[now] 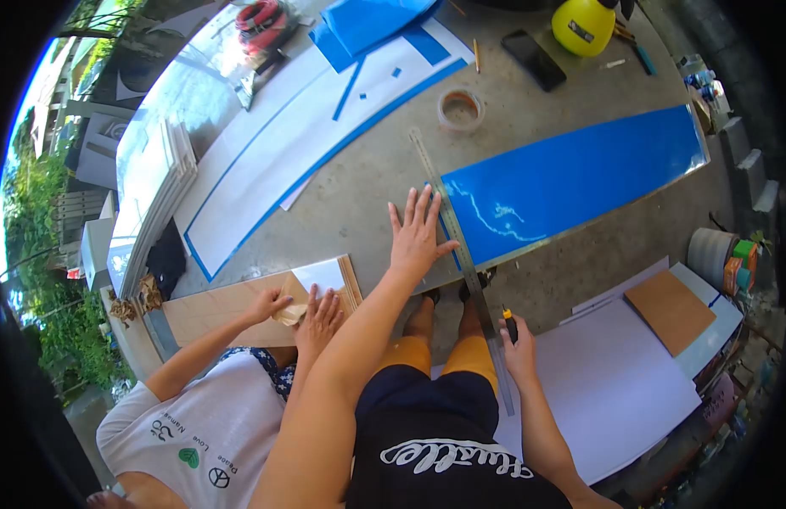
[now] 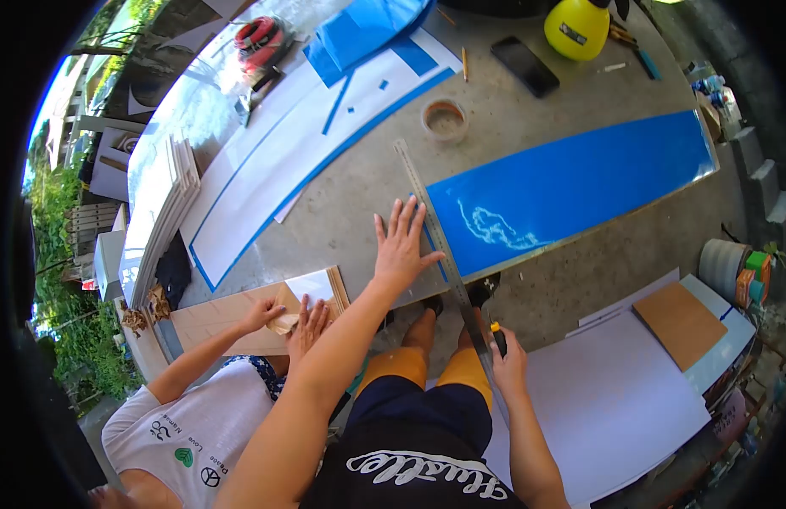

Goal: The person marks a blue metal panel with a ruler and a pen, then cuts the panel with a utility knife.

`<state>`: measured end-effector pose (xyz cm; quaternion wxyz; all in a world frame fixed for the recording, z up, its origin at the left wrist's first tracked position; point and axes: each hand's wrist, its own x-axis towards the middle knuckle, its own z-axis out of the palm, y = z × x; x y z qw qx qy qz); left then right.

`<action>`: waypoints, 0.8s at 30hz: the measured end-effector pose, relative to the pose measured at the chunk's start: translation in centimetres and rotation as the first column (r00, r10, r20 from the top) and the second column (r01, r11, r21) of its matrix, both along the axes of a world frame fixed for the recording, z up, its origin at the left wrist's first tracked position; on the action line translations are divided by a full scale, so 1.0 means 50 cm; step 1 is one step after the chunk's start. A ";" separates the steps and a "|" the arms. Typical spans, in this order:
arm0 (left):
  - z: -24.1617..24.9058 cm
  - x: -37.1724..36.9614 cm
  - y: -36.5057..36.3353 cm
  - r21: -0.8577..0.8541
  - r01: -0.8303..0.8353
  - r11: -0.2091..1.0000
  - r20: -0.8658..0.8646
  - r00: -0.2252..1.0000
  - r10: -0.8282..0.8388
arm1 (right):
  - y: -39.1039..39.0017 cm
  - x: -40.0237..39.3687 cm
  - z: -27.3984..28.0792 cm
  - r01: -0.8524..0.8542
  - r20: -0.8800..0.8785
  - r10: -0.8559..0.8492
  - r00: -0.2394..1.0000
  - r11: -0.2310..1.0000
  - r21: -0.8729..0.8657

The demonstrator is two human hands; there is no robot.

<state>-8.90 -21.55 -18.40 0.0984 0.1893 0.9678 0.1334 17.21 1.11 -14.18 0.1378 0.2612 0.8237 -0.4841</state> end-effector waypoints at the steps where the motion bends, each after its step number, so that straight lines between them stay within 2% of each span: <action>1: 0.011 -0.001 0.002 -0.020 -0.001 1.000 0.028 1.000 0.002 | 0.007 -0.001 0.011 -0.015 -0.073 0.016 0.997 1.000 0.017; 5: 0.008 -0.003 0.011 -0.098 0.009 0.995 0.093 0.996 0.000 | 0.031 -0.002 0.047 0.031 -0.066 -0.031 0.997 0.999 -0.012; 10: 0.018 -0.002 0.022 -0.160 0.031 0.987 0.067 0.998 -0.020 | 0.044 -0.033 0.093 -0.030 -0.099 0.033 0.995 0.999 0.028; 13: 0.041 -0.006 0.031 -0.193 0.027 0.981 0.091 0.996 -0.009 | -0.005 -0.106 0.287 -0.079 0.029 0.075 0.997 0.984 0.162; 19: 0.054 -0.013 0.035 -0.208 0.035 0.977 0.127 0.992 -0.009 | -0.021 -0.115 0.291 -0.090 -0.039 0.096 0.995 0.986 0.139; 22: 0.054 -0.014 0.036 -0.218 0.045 0.975 0.138 0.990 -0.015 | -0.013 -0.108 0.253 -0.093 -0.065 0.096 0.993 0.994 0.056; 24: 0.056 -0.015 0.038 -0.221 0.044 0.974 0.153 0.988 -0.010 | -0.026 -0.112 0.258 -0.078 -0.008 0.079 0.997 0.993 0.083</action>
